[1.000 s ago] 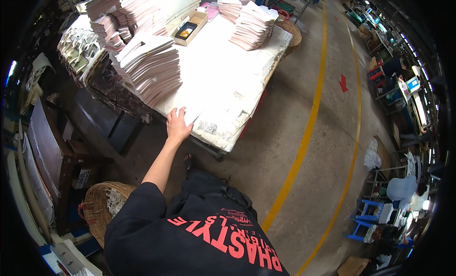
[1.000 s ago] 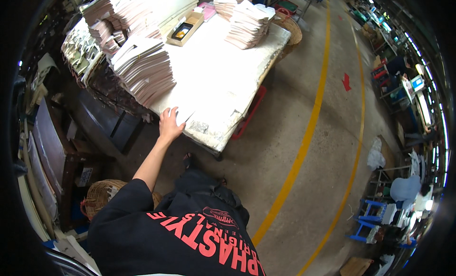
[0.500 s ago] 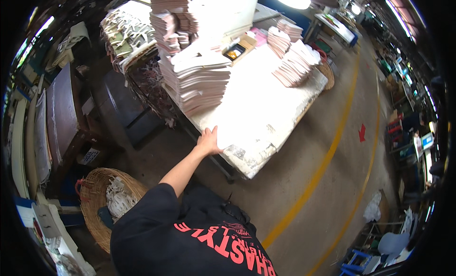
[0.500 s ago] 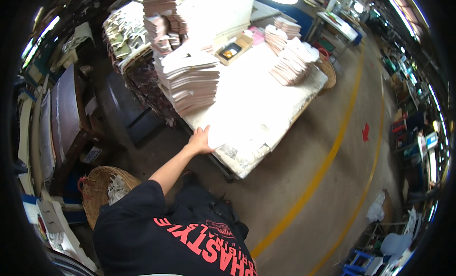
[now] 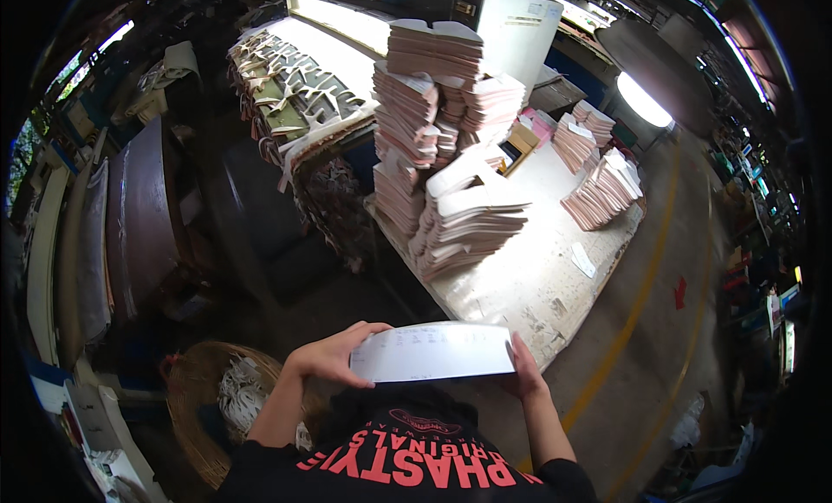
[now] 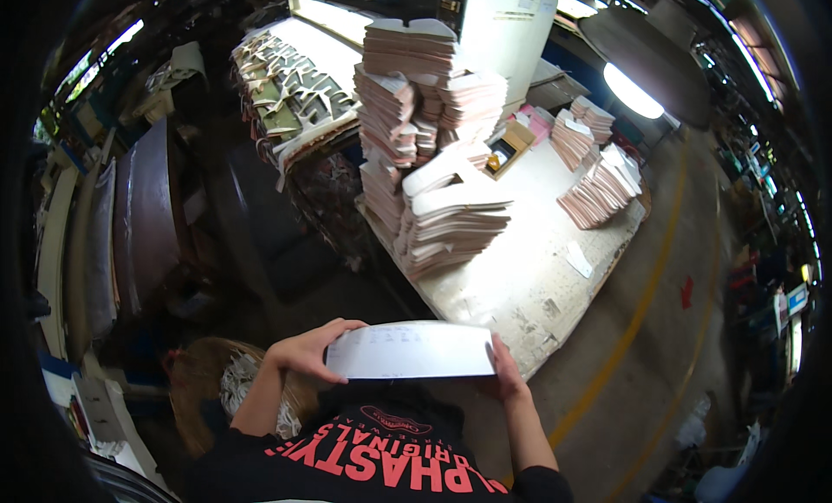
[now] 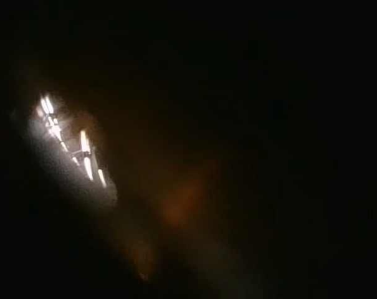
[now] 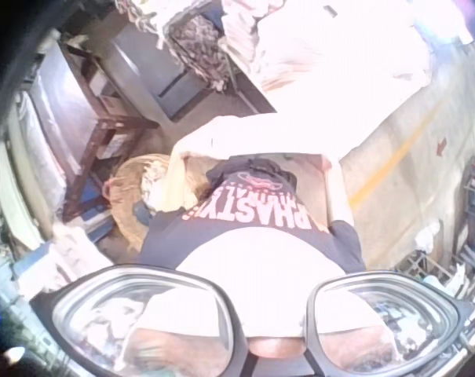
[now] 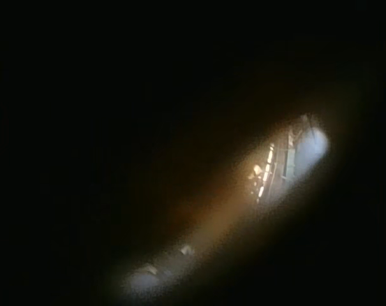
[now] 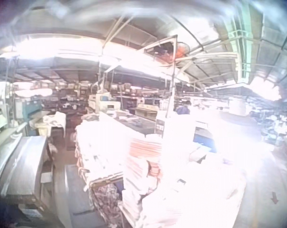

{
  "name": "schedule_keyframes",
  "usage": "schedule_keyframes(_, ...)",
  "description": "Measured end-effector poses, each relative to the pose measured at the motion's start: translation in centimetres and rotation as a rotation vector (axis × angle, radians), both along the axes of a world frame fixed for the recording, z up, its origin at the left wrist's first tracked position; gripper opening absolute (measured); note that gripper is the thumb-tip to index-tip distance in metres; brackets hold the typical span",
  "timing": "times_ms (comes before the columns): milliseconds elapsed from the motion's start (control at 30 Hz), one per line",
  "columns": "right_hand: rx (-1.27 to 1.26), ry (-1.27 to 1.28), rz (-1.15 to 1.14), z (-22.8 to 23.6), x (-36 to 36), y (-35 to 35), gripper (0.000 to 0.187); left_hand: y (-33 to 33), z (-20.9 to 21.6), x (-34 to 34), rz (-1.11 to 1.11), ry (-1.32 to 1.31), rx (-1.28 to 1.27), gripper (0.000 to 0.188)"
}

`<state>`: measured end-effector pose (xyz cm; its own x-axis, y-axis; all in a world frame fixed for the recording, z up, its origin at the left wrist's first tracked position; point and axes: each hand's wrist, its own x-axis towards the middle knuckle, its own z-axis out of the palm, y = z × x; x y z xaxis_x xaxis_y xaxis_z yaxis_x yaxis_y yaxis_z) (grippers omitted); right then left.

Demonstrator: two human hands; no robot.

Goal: The person writes on a small white card with a blue pen, then repeatedly picks up stacks of white cardboard pieces from a table and places them into a woven basket. The person also handles a long strip of paper and continues stacking the cardboard pieces.

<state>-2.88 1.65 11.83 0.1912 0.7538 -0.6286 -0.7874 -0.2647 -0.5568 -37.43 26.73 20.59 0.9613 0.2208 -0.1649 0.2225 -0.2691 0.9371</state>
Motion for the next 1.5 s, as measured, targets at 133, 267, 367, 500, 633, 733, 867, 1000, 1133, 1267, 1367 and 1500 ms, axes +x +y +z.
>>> schedule_keyframes(133,0.07,-0.185,0.393,5.8,-1.4,9.0,0.05,4.2,4.8,-5.0,0.162,0.23,0.208,0.109)
schedule_keyframes(267,0.262,-0.377,0.483,11.1,-1.0,14.4,0.037,8.5,6.7,-6.0,0.341,0.217,0.229,0.115)
schedule_keyframes(367,0.376,-0.606,0.474,15.0,0.2,17.1,0.033,11.7,6.9,-4.0,0.472,-0.22,-0.047,0.11)
schedule_keyframes(500,0.494,-0.788,0.287,20.9,1.9,18.8,0.032,16.3,7.7,0.9,0.703,-0.533,-0.341,0.079)
schedule_keyframes(633,0.539,-0.95,0.128,25.7,3.3,21.4,0.029,20.2,10.1,5.9,0.691,-0.672,-0.337,0.033)
schedule_keyframes(733,0.57,-1.125,0.126,28.1,4.8,23.7,0.026,23.1,12.4,7.8,0.603,-0.751,-0.199,0.027)
schedule_keyframes(867,0.586,-1.363,0.028,30.4,6.0,26.0,0.026,27.1,15.6,9.9,0.626,-0.89,-0.119,0.034)
schedule_keyframes(1000,0.637,-1.739,-0.23,33.4,6.4,29.1,0.035,32.9,20.6,12.6,0.465,-0.887,-0.341,0.044)
schedule_keyframes(1133,0.53,-1.84,-0.41,37.6,6.9,33.5,0.031,39.7,25.4,17.3,0.349,-1.006,0.046,0.053)
schedule_keyframes(1267,0.123,-2.262,-0.47,40.8,6.7,36.9,0.036,45.9,29.5,20.4,0.205,-1.139,0.296,0.044)
schedule_keyframes(1367,0.07,-1.999,-0.565,40.7,6.0,39.1,0.039,50.6,30.7,24.6,0.133,-1.359,0.386,0.054)
schedule_keyframes(1500,-0.277,-1.845,-0.458,39.3,4.7,40.9,0.05,54.2,28.8,25.7,0.05,-1.353,0.22,0.051)
